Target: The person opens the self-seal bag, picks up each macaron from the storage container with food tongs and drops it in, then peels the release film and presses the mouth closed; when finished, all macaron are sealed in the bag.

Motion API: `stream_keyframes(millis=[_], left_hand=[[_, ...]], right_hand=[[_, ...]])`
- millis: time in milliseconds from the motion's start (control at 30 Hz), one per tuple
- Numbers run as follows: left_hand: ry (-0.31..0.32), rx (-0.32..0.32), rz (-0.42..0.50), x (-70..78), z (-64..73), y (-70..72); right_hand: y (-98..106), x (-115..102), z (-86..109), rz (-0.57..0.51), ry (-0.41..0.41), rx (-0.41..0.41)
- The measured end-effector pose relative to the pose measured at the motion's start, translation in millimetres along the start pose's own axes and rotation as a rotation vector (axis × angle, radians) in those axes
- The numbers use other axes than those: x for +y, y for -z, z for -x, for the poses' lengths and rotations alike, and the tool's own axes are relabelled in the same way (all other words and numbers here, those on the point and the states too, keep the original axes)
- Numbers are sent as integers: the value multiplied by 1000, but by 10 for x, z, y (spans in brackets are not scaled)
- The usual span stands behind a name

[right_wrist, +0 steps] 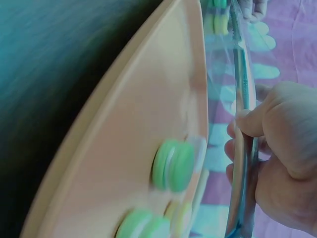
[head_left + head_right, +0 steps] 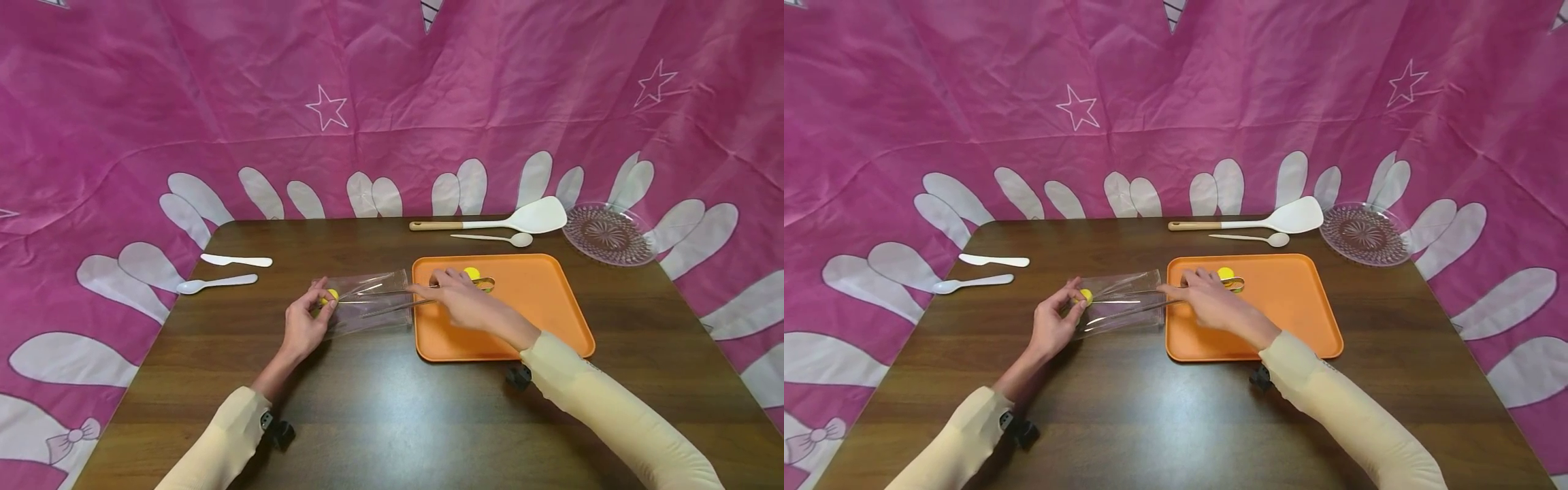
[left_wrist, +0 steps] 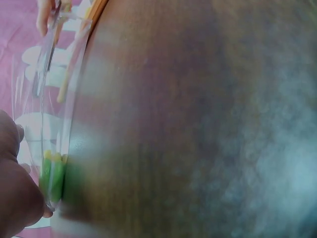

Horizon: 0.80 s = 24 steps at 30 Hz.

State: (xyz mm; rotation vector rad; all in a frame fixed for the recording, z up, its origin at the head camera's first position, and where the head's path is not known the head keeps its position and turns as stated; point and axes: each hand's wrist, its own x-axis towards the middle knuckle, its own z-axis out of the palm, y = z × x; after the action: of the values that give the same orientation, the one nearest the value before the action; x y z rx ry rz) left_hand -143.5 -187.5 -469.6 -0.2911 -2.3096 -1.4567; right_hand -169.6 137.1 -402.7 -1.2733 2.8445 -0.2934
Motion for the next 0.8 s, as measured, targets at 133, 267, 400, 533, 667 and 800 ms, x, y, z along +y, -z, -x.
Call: stream_keyframes(millis=[133,267,400,533,667,800], left_hand=[[8,0,3,-6,6,2],[22,-8,13,-1,9,-1],[7,-7,23,107,11,9],[-5,-3,15,238,8,10],[-3,9,12,59,-6,-25],[-11,13,24,-25,-10,-25]], right_hand=[[49,74,165,-7,-21,17],[92,175,322,-36,-63,25],[146,289,491,-64,-95,41],[197,438,670,-67,-105,75],[248,603,867,-48,-106,123],[287,743,1056,-28,-138,142]])
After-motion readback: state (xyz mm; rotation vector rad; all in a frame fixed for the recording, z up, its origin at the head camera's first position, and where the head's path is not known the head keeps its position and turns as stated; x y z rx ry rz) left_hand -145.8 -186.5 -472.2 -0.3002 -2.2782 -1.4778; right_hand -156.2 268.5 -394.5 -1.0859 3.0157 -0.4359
